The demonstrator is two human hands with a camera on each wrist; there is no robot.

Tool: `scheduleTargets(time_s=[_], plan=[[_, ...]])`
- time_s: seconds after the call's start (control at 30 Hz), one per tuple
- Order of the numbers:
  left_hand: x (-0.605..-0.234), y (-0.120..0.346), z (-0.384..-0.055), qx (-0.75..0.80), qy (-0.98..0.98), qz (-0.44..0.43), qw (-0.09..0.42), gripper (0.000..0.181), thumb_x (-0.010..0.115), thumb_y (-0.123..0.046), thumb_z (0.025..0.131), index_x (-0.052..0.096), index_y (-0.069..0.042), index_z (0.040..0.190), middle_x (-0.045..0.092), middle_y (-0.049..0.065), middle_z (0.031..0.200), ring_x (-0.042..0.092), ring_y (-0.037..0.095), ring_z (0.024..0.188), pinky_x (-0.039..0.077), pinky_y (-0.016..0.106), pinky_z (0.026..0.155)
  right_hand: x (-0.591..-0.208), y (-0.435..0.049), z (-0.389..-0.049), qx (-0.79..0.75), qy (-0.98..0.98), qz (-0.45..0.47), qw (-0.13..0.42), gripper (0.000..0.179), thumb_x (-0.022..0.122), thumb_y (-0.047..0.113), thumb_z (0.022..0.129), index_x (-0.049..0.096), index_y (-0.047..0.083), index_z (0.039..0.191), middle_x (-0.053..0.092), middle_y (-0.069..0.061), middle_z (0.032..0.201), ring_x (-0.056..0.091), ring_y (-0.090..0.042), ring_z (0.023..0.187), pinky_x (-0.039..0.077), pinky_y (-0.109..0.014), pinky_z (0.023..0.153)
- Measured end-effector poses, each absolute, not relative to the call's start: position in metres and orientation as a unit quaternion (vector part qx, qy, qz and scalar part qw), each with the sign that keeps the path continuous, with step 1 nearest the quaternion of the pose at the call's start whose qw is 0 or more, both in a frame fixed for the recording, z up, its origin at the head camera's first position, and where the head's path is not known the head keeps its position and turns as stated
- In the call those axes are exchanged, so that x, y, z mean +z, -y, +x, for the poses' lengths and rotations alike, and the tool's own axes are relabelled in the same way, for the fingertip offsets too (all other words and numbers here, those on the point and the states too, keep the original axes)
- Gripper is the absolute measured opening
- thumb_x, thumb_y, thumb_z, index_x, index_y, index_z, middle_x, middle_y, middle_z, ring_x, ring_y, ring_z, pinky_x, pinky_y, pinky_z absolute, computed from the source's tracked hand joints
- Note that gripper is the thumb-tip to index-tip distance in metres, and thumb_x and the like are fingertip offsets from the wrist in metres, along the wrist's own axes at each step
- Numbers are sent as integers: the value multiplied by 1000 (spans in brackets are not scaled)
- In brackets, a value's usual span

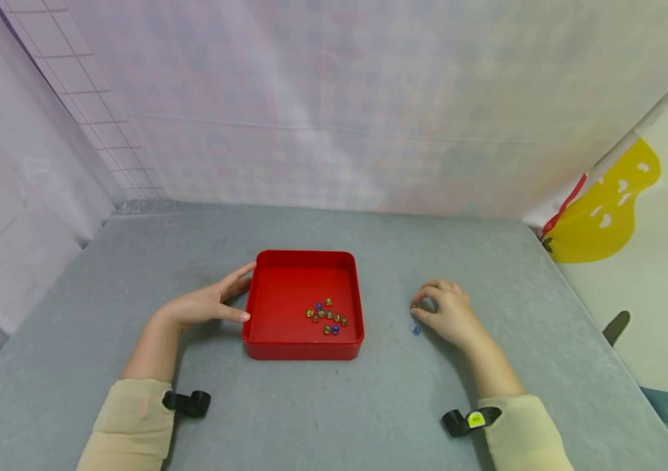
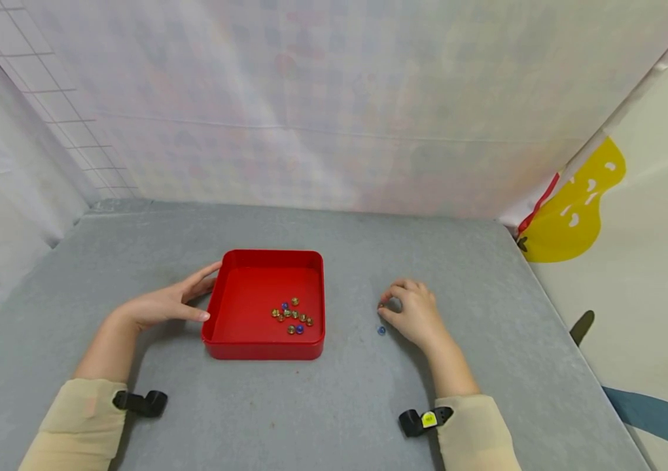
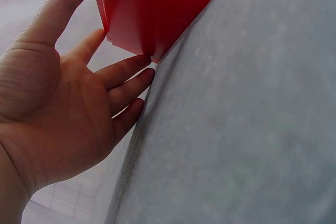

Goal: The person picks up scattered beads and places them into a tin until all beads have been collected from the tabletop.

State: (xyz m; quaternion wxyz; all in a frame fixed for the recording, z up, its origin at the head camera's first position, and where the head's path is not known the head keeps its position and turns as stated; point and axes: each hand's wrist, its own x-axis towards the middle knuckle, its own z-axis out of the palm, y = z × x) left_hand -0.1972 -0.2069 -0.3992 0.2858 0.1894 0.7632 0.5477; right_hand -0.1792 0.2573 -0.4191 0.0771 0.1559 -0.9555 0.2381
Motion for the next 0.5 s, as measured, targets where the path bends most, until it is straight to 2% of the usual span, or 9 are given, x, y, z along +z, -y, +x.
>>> scheduleTargets(time_s=[0.5], plan=[[-399,207,-197,552,-761,186,287,94,70,-12,88,6,-24,155,6,17,158,3,35,143,15,64,106,-419,-257,-179,240,955,157,76,10,76,17,83,69,13,89,58,-18,115,45,-42,112,25,-63,96]])
